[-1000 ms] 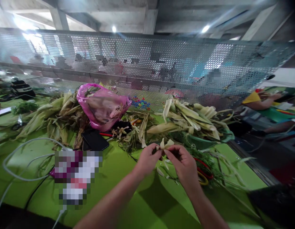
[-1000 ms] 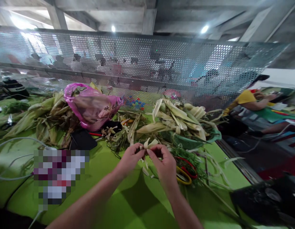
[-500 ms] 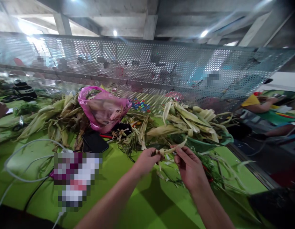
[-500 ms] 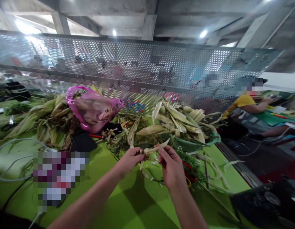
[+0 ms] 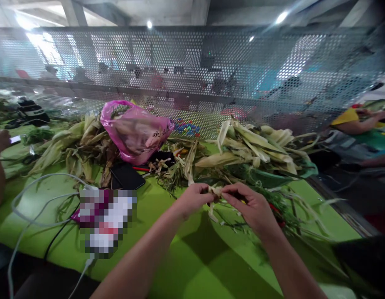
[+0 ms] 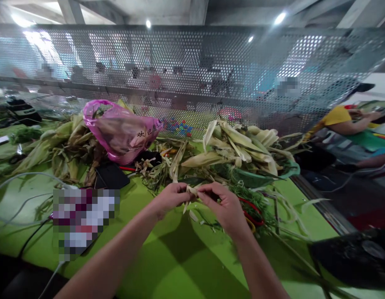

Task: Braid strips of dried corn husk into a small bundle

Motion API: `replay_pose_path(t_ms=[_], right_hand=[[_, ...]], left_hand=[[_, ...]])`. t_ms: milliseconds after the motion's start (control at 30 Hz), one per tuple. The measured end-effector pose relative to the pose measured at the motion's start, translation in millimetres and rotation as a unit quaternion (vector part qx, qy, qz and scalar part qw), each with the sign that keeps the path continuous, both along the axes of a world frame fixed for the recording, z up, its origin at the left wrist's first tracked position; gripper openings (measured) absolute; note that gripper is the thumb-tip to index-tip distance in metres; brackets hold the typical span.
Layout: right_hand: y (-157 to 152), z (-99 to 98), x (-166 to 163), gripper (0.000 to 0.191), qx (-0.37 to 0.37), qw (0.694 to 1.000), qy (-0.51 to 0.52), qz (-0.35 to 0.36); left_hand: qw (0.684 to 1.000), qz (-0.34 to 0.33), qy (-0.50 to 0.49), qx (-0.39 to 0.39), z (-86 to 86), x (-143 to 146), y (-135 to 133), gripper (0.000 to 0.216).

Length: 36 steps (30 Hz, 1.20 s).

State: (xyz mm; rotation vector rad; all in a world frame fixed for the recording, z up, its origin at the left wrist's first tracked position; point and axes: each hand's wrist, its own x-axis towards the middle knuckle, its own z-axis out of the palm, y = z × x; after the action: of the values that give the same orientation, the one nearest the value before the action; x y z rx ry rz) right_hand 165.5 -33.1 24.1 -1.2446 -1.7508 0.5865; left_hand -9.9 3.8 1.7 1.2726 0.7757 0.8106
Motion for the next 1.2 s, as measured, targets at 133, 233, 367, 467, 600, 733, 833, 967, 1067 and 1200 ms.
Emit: replay_pose_path(t_ms=[133, 233, 367, 467, 600, 733, 833, 967, 1067, 1200], right_hand=[[0.6, 0.6, 2.2, 0.01, 0.041, 0.998, -0.05, -0.006], [1.3, 0.9, 3.3, 0.01, 0.054, 0.996, -0.073, 0.001], [0.8, 1.0, 2.5, 0.01, 0.059, 0.993, -0.099, 0.005], [-0.5, 0.8, 0.5, 0.009, 0.068, 0.991, -0.111, 0.005], [-1.8, 0.1, -3.0, 0.008, 0.089, 0.99, -0.112, 0.008], [-2.4, -1.0, -6.5, 0.01, 0.112, 0.984, -0.136, -0.014], [-4.1, -2.3, -9.6, 0.009, 0.132, 0.976, -0.163, -0.048], [-8.5, -4.1, -17.6, 0.008, 0.156, 0.966, -0.198, -0.055], [-10.2, -5.3, -24.1, 0.009, 0.16, 0.964, -0.211, -0.037], [-8.9, -3.9, -23.8, 0.011, 0.141, 0.974, -0.177, -0.015]], left_hand=[[1.0, -0.005, -0.003, 0.0, -0.3, -1.5, 1.2, 0.014], [1.0, -0.006, 0.006, 0.014, -2.4, -2.4, 3.0, 0.014], [0.996, -0.014, 0.048, 0.07, -5.8, -4.3, 5.9, 0.014], [0.987, -0.014, 0.097, 0.124, -6.2, -6.4, 7.2, 0.013], [0.977, -0.025, 0.138, 0.158, -3.9, -8.9, 7.2, 0.015], [0.972, -0.019, 0.168, 0.164, -3.3, -9.8, 6.7, 0.015], [0.967, -0.021, 0.178, 0.181, -5.0, -9.4, 6.5, 0.014], [0.96, -0.037, 0.183, 0.209, -6.6, -9.0, 4.8, 0.016], [0.955, -0.041, 0.191, 0.222, -7.1, -9.0, 3.6, 0.015], [0.964, -0.042, 0.178, 0.193, -9.3, -8.4, 4.7, 0.016]])
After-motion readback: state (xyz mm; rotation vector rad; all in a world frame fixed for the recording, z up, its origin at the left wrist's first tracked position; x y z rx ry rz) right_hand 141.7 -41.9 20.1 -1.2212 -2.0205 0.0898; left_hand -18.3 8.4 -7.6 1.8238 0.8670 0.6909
